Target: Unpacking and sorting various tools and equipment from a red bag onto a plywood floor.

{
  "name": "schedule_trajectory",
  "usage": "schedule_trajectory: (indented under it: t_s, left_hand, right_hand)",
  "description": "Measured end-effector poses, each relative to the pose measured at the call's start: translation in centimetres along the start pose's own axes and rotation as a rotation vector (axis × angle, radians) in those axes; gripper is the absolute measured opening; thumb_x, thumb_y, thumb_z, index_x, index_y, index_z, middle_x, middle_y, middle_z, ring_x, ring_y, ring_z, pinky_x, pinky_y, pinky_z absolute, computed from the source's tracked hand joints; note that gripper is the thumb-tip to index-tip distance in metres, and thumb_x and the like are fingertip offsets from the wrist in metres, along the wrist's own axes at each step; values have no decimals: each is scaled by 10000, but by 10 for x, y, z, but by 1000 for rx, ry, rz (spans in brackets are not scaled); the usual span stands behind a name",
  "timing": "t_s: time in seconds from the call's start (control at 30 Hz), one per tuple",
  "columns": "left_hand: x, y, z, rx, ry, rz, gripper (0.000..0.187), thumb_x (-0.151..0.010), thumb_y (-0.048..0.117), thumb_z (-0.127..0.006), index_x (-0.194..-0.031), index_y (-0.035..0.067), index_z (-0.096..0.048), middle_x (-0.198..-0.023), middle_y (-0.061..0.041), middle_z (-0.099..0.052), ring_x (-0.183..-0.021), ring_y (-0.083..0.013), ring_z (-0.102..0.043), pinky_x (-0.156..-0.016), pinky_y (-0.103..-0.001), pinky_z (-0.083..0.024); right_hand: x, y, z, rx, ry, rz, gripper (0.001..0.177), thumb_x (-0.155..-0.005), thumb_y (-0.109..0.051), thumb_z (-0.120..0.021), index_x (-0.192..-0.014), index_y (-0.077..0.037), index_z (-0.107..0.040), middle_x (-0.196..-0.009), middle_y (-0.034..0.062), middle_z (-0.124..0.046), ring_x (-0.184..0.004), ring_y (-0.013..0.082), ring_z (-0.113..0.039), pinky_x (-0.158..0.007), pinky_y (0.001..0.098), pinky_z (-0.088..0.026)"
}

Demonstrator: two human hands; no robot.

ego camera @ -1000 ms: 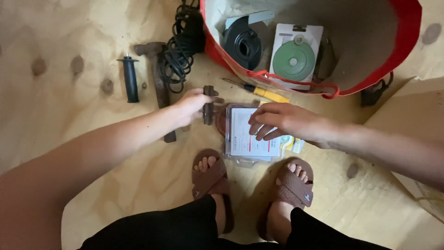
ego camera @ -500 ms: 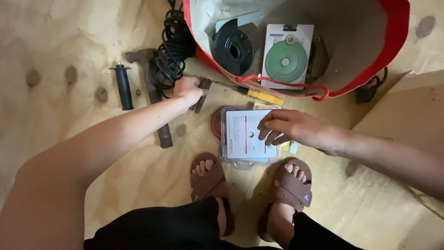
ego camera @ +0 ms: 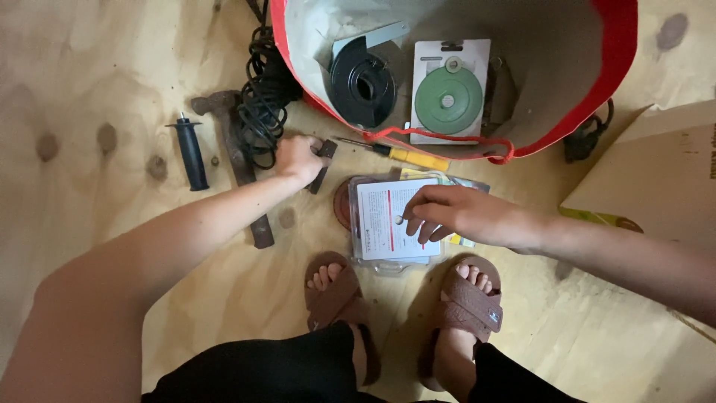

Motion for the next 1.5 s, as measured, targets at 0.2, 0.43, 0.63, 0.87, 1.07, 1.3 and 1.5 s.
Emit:
schedule_trajectory:
  t_s: [0.2, 0.43, 0.63, 0.87, 1.07, 1.3, 1.5]
  left_hand:
    - [15, 18, 10, -16, 44, 4, 411, -745, 224, -831, -1133, 115, -749, -1064, -136, -766, -1065, -353, -713, -886, -476, -593]
    - [18, 16, 4, 27, 42, -5, 326, -788, 199, -790, -1107, 141, -746, -1047, -93, -775, -1075, -306, -716, -893, -447, -600]
    - [-7, -11, -8, -33, 61, 10, 308, -841, 221, -735, -1138, 139, -747, -1074, -117, -771, -1071, -338, -715, -897, -468, -602]
    - [18, 10, 9, -40, 65, -26, 377, -896, 60, -648, -1265, 110, -711, -1173, -172, -726, -1030, -313, -729, -937, -339, -589]
    - [37, 20, 23, 2, -5, -98, 457, -847, 100, -710, -1301, 55, -673, -1257, -165, -697, -1146, -309, -683, -997, -366, -553]
    - [79, 40, 49, -16, -95, -178, 266, -897, 167, -627, -1143, 72, -662, -1075, -160, -744, -1006, -367, -705, -875, -442, -575]
    - [101, 41, 66, 33, -167, -186, 288, -935, 195, -582, -1198, 86, -623, -1093, -102, -736, -979, -278, -713, -820, -405, -556]
  right_hand:
    - [2, 1, -2, 73, -65, 25, 388, -951, -243, -537, -1172, 29, -705, -1033, 209, -777, -970, 303, -768, -942, 442, -600]
    - [7, -1, -5, 181, -101, 41, 351, -941, -248, -550, -1129, -17, -736, -1014, 182, -806, -975, 286, -790, -949, 426, -621]
    - [22, -24, -2, 234, -143, 184, 357, -933, -268, -565, -1135, -33, -742, -977, 184, -809, -954, 268, -796, -923, 425, -644]
    - [49, -96, 34, 271, 93, 328, 370, -975, -304, -434, -1167, -124, -694, -1023, 54, -775, -833, 188, -749, -753, 324, -654]
    - [-23, -121, 85, 516, 326, 371, 290, -1032, -256, -436, -1185, -93, -619, -1089, 20, -751, -895, 150, -689, -842, 292, -564]
    - [-150, -96, 141, 1506, 523, 332, 340, -969, -208, -554, -1267, -85, -662, -1265, 217, -664, -1067, 458, -668, -775, 563, -580]
    - [-179, -77, 149, 1745, 519, 311, 457, -901, -105, -636, -1357, -82, -616, -1463, 171, -521, -1258, 387, -564, -825, 541, -618]
Point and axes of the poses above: each hand's wrist, its own x-axis away from the middle knuckle, its own z-axis out of the back of the hand, y = z × x, the point moved 4 cm from there along -x, towards the middle knuckle
